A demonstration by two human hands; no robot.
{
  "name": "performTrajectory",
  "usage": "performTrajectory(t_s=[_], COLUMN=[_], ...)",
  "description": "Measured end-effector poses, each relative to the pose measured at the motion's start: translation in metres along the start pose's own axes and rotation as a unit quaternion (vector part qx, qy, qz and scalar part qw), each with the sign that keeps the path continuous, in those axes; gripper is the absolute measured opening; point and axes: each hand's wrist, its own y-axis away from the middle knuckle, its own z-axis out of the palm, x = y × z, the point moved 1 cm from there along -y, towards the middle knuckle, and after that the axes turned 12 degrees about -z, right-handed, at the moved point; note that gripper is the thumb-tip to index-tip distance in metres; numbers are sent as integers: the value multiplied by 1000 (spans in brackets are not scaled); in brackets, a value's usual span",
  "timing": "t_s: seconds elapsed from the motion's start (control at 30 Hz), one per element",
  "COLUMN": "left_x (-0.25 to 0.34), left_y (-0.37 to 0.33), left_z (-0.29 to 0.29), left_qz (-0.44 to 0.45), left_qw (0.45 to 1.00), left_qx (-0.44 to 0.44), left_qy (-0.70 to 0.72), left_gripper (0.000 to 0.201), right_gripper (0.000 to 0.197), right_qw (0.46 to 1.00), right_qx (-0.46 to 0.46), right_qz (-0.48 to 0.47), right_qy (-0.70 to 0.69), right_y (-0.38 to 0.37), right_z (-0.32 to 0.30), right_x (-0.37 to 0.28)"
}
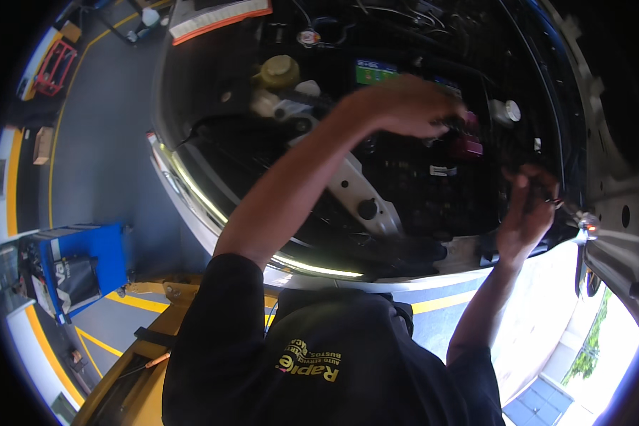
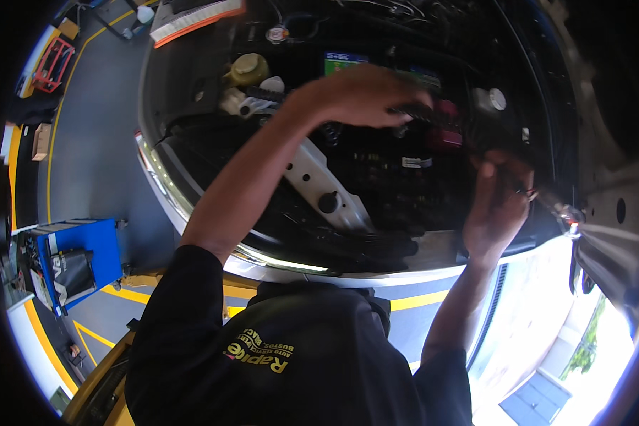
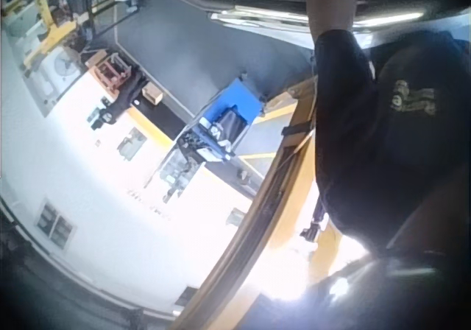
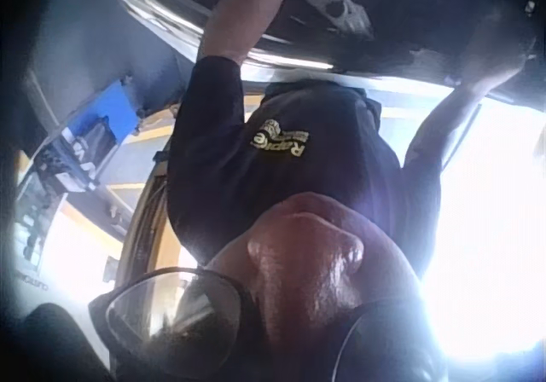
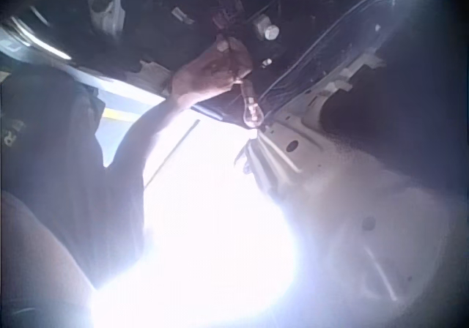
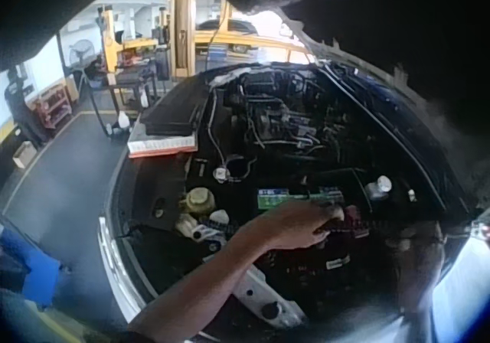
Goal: The person retrieves a test light from a tool chest, then uses it to probe the car's fuse box under the hood. After testing, the person removes a fuse and replaces it with another one, then walks to a workbench and handles a small fuse.
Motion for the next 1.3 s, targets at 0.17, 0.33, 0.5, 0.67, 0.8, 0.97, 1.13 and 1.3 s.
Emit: performTrajectory(t_s=[0.17,0.33,0.5,0.67,0.8,0.97,1.13,1.3], left_x=[-73,-107,-111,-119,-98,-27,2,-42], left_y=[29,70,68,74,64,-5,-66,-107], left_z=[-45,-76,-80,-102,-122,-120,-150,-119], left_qz=[-205,-388,-399,-213,-239,16,233,-32], left_qw=[972,908,911,967,876,792,763,881], left_qx=[-107,-140,-86,139,345,182,-24,218], left_qy=[30,76,64,13,239,582,603,419], left_gripper=[38,33,28,25,29,27,45,33], right_gripper=[51,52,15,15,16,21,26,28], right_qw=[981,933,974,989,984,972,955,948], right_qx=[93,159,53,-45,-58,-67,-69,-64], right_qz=[-98,-256,-180,-75,-105,-105,-137,-152], right_qy=[138,198,124,118,132,198,255,274], right_y=[-52,-70,-40,-21,-26,-62,-96,-100], right_z=[-16,-24,-2,12,20,27,37,58], right_x=[-42,-53,-22,-2,5,26,45,65])
